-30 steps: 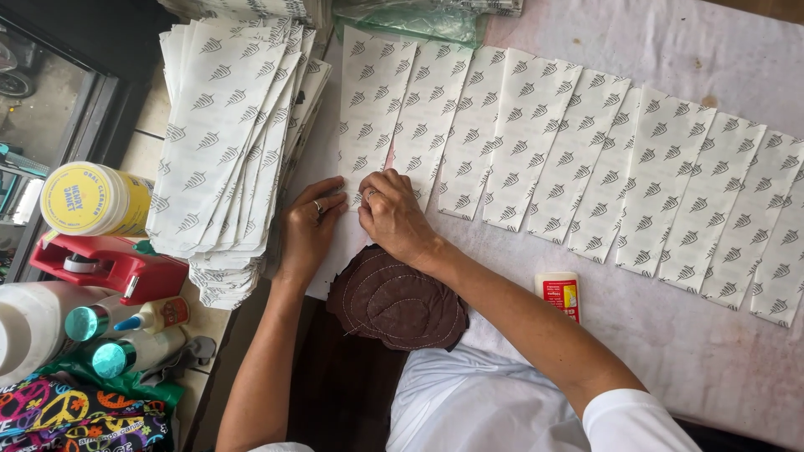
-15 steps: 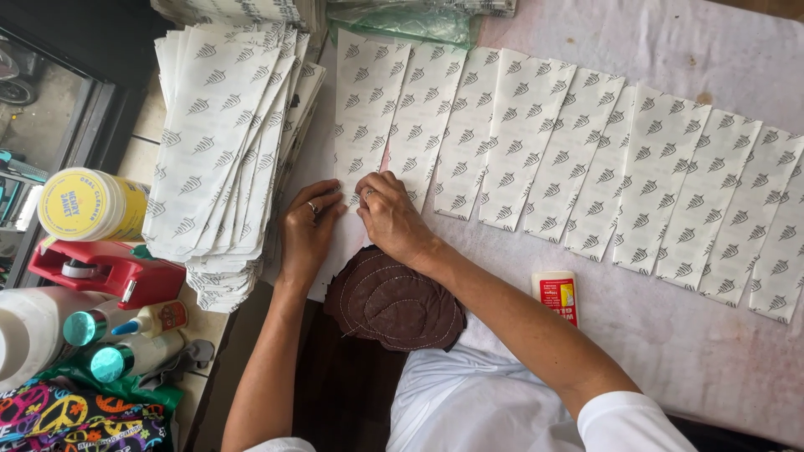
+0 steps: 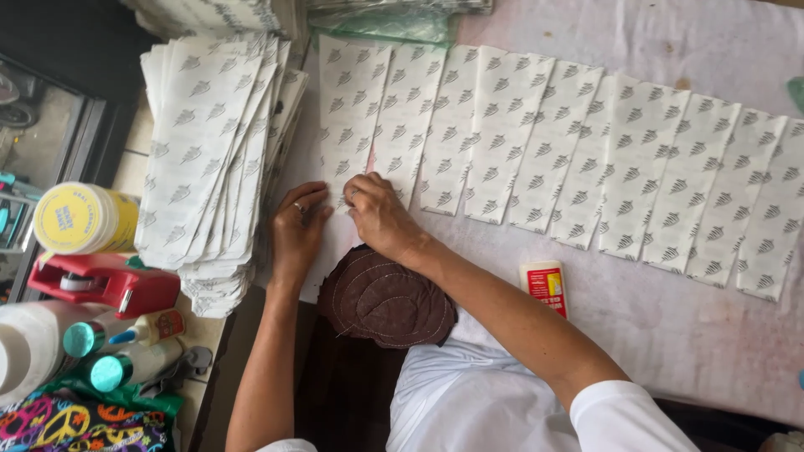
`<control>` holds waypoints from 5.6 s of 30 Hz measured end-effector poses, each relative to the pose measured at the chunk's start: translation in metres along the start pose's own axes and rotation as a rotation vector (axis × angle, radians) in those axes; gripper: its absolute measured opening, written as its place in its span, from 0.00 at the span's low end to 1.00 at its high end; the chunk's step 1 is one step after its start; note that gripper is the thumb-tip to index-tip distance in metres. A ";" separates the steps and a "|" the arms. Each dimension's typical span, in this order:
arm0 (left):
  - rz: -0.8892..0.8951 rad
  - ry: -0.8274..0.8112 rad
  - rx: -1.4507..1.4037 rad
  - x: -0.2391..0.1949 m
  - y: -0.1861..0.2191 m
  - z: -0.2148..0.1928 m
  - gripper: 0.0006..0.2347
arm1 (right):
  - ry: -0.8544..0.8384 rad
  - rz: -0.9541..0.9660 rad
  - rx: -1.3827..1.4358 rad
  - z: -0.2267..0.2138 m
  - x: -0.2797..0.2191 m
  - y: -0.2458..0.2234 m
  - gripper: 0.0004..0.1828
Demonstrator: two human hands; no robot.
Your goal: The person is laying out printed paper sheets in an overlapping pattern on a table and applying white glue to the edges from a squeeze bottle.
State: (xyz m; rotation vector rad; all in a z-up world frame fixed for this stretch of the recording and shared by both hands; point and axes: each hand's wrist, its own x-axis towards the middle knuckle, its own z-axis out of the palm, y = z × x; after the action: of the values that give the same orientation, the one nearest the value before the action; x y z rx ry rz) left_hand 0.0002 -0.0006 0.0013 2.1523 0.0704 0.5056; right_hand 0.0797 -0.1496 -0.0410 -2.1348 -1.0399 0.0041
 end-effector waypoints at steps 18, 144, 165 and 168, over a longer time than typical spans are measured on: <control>0.469 0.062 0.505 -0.010 0.021 0.038 0.19 | -0.041 0.691 -0.446 -0.206 -0.240 0.016 0.41; 0.489 -0.860 0.096 -0.022 0.298 0.412 0.19 | 1.308 0.669 0.382 -0.308 -0.414 0.137 0.25; 0.437 -0.754 0.050 -0.028 0.286 0.426 0.07 | 1.352 0.660 0.431 -0.303 -0.416 0.142 0.27; 0.445 -0.739 0.034 -0.029 0.285 0.426 0.04 | 1.331 0.661 0.443 -0.296 -0.409 0.144 0.26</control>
State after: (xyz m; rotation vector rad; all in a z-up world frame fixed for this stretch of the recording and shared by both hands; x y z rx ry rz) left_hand 0.0981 -0.5045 -0.0024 2.2614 -0.8225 -0.0773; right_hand -0.0065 -0.6676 -0.0411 -1.4449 0.4128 -0.6895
